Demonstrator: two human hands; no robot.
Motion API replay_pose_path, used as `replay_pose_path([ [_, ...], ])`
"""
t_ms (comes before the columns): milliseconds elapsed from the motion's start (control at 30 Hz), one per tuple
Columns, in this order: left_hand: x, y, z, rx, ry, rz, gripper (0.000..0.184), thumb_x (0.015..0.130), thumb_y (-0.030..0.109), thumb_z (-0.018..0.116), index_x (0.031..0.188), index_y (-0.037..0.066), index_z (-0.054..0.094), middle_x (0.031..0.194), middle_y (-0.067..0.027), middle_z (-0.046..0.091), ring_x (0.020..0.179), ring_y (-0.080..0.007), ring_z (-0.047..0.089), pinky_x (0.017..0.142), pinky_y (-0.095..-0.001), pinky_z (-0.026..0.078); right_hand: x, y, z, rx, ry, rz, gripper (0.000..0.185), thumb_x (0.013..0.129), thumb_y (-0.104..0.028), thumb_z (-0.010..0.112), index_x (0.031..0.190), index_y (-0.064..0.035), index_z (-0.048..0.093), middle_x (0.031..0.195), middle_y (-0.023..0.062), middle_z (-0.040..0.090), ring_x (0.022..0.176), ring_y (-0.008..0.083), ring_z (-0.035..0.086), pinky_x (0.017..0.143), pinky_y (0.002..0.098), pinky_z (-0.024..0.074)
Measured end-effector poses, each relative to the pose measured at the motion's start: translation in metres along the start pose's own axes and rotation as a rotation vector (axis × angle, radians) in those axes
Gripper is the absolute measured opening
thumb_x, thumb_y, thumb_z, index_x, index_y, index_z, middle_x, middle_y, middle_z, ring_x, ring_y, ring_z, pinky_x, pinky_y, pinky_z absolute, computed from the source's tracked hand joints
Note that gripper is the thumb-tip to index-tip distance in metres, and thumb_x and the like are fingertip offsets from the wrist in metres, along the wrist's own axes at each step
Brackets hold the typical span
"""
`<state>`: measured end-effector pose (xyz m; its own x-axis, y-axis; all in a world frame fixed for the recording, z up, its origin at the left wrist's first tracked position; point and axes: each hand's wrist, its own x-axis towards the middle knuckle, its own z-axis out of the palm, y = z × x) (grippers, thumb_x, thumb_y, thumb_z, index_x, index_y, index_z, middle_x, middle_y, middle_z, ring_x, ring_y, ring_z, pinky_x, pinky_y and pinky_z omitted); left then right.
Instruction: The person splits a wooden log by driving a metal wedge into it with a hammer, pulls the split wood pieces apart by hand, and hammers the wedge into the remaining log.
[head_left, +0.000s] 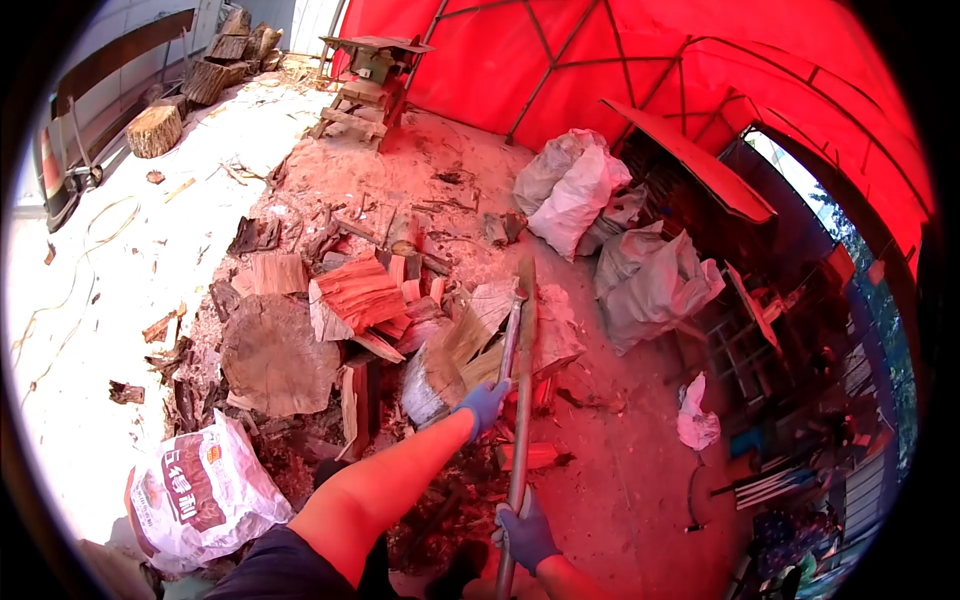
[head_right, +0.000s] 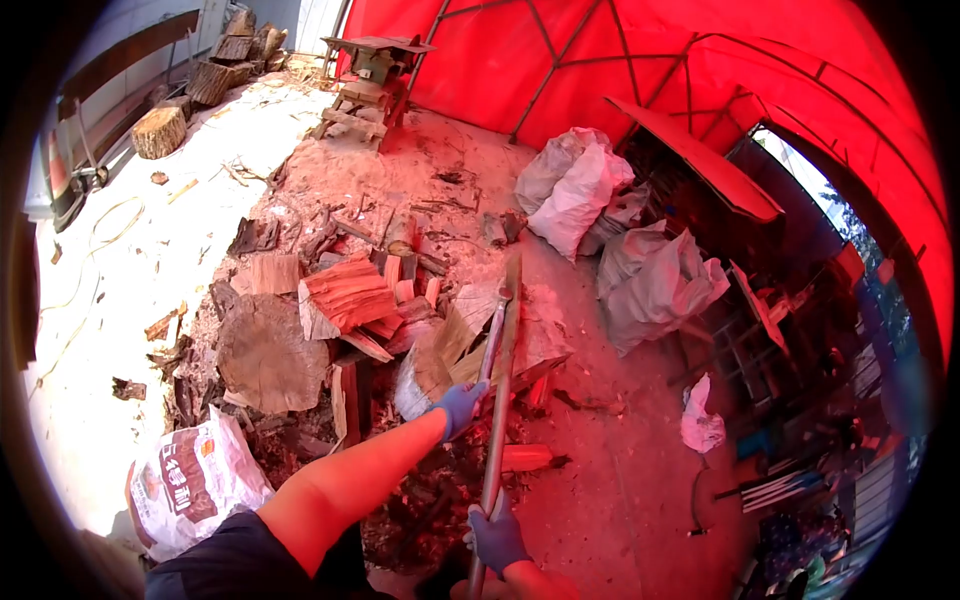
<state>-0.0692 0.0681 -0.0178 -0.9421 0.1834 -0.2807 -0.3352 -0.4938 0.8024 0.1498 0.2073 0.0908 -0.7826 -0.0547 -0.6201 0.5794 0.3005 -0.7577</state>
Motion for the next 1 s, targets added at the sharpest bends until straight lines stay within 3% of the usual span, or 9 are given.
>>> replay_pose_path([
  [67,0.002,-0.006,-0.006,-0.048,-0.019,-0.005,0.030,0.098,0.038,0.059,0.087,0.010,0.056,0.066,0.0012,0.048,0.055,-0.0125,0.044,0.056,-0.0269,0.041,0.027,0.042,0.019,-0.393,0.366,-0.141,0.058,0.090,-0.032,0.061,0.138,-0.0089,0.037,0.101,0.0223,0.065,0.084,0.0388,0.068,0.073,0.0485,0.0538],
  [267,-0.011,-0.002,0.006,0.209,0.106,-0.001,0.034,0.093,0.037,0.065,0.098,0.004,0.057,0.073,-0.0025,0.054,0.063,-0.0116,0.048,0.059,-0.0282,0.044,0.084,0.099,0.052,-0.574,0.670,-0.309,0.057,0.084,-0.038,0.065,0.130,-0.0075,0.047,0.096,0.0254,0.067,0.089,0.0432,0.067,0.076,0.0478,0.0523],
  [333,-0.011,-0.006,0.003,0.357,0.129,0.042,0.037,0.093,0.037,0.066,0.102,0.002,0.057,0.075,-0.0040,0.056,0.065,-0.0121,0.050,0.060,-0.0294,0.045,0.100,0.108,0.069,-0.471,0.643,-0.147,0.050,0.083,-0.035,0.066,0.122,-0.0069,0.052,0.094,0.0214,0.068,0.088,0.0413,0.068,0.076,0.0481,0.0521],
  [433,-0.018,0.004,0.003,0.484,0.141,0.080,0.041,0.092,0.037,0.065,0.107,0.000,0.056,0.078,-0.0054,0.058,0.067,-0.0130,0.052,0.061,-0.0314,0.046,0.176,0.165,0.089,-0.390,0.798,-0.264,0.032,0.081,-0.030,0.070,0.096,-0.0025,0.061,0.084,0.0191,0.068,0.076,0.0366,0.069,0.069,0.0457,0.0528],
  [533,-0.008,-0.011,-0.003,0.532,0.139,0.102,0.039,0.095,0.037,0.062,0.108,0.001,0.055,0.081,-0.0060,0.059,0.069,-0.0126,0.053,0.060,-0.0317,0.047,0.289,0.256,0.090,-0.164,0.585,0.051,0.026,0.081,-0.026,0.073,0.090,-0.0027,0.064,0.072,0.0123,0.066,0.061,0.0268,0.067,0.056,0.0410,0.0516],
  [667,-0.022,0.007,0.006,0.304,0.087,0.011,0.032,0.095,0.038,0.063,0.096,0.007,0.053,0.072,-0.0024,0.055,0.060,-0.0110,0.051,0.052,-0.0276,0.042,0.302,0.239,0.134,0.033,0.436,0.089,0.031,0.080,-0.030,0.074,0.097,-0.0050,0.071,0.074,0.0133,0.068,0.069,0.0295,0.068,0.064,0.0417,0.0523],
  [733,-0.024,0.012,0.009,0.086,0.085,-0.052,0.031,0.095,0.038,0.064,0.092,0.009,0.052,0.068,-0.0008,0.053,0.055,-0.0107,0.049,0.048,-0.0264,0.039,0.260,0.216,0.134,0.487,0.090,-0.017,0.019,0.083,-0.022,0.074,0.094,-0.0079,0.072,0.064,0.0026,0.061,0.053,0.0147,0.058,0.049,0.0312,0.0445],
  [767,-0.024,0.014,0.004,0.224,0.092,-0.015,0.031,0.094,0.037,0.066,0.090,0.010,0.051,0.065,0.0007,0.051,0.051,-0.0106,0.047,0.046,-0.0263,0.037,0.217,0.181,0.127,0.468,0.145,0.006,0.009,0.088,-0.018,0.071,0.092,-0.0095,0.071,0.062,-0.0033,0.056,0.047,0.0072,0.048,0.043,0.0260,0.0359],
  [1000,-0.027,0.035,0.014,0.212,0.060,0.018,0.034,0.091,0.041,0.068,0.089,0.012,0.051,0.066,0.0024,0.050,0.050,-0.0097,0.048,0.045,-0.0259,0.040,0.130,0.161,0.030,0.331,0.259,-0.022,0.011,0.087,-0.014,0.072,0.093,-0.0074,0.065,0.059,-0.0022,0.054,0.047,0.0101,0.049,0.046,0.0266,0.0431],
])
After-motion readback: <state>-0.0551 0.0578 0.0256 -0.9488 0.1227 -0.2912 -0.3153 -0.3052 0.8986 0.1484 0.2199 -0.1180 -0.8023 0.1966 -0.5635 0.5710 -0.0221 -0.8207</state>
